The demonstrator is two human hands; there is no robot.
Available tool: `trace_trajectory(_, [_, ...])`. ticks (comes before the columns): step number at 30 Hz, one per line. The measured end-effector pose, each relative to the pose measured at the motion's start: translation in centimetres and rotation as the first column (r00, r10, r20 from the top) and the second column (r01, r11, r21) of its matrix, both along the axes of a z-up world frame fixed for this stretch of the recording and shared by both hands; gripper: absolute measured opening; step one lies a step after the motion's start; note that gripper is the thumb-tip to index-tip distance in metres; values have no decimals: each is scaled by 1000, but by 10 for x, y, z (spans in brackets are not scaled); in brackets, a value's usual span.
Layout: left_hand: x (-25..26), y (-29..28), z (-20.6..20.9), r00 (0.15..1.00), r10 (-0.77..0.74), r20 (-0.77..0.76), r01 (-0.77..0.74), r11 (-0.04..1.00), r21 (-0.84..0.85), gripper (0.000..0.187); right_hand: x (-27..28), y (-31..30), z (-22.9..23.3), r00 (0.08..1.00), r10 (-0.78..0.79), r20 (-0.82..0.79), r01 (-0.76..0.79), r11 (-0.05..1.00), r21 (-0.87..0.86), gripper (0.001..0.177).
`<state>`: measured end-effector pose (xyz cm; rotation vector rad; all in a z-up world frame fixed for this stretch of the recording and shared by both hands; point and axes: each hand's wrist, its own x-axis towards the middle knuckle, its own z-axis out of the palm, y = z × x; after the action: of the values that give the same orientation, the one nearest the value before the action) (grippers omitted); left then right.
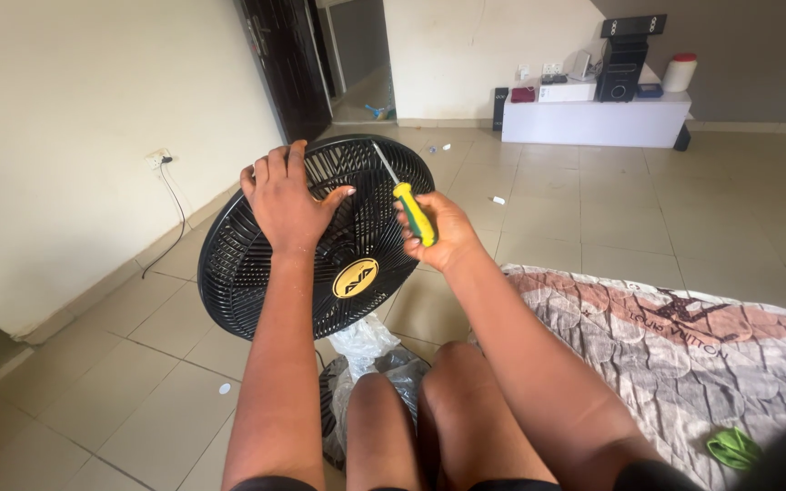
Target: The person is using a screwdriver to assemble or disassemble a black floor fan while seated on a bed.
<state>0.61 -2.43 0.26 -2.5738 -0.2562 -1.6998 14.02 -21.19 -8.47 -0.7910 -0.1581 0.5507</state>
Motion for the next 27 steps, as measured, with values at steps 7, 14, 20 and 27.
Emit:
trace_trajectory(7, [-1,-1,-1,999,-19,27,18,999,32,91,-24,-9,24,871,491,-3,-484,860,161,39])
trace_trajectory(14, [-1,-1,2,1000,20,-4,-20,1000,3,93,-20,-17,31,709,-95,699,487,784,-386,36])
trace_trajectory(20, [1,-2,2,1000,4,-1,-4,1000,3,92,-15,-34,32,966,236,103,-234,972,-33,38])
trace_trajectory(27, [-1,-3,2,1000,-2,2,2,1000,6,91,-39,-25,41,735,-233,637,469,853,-230,48])
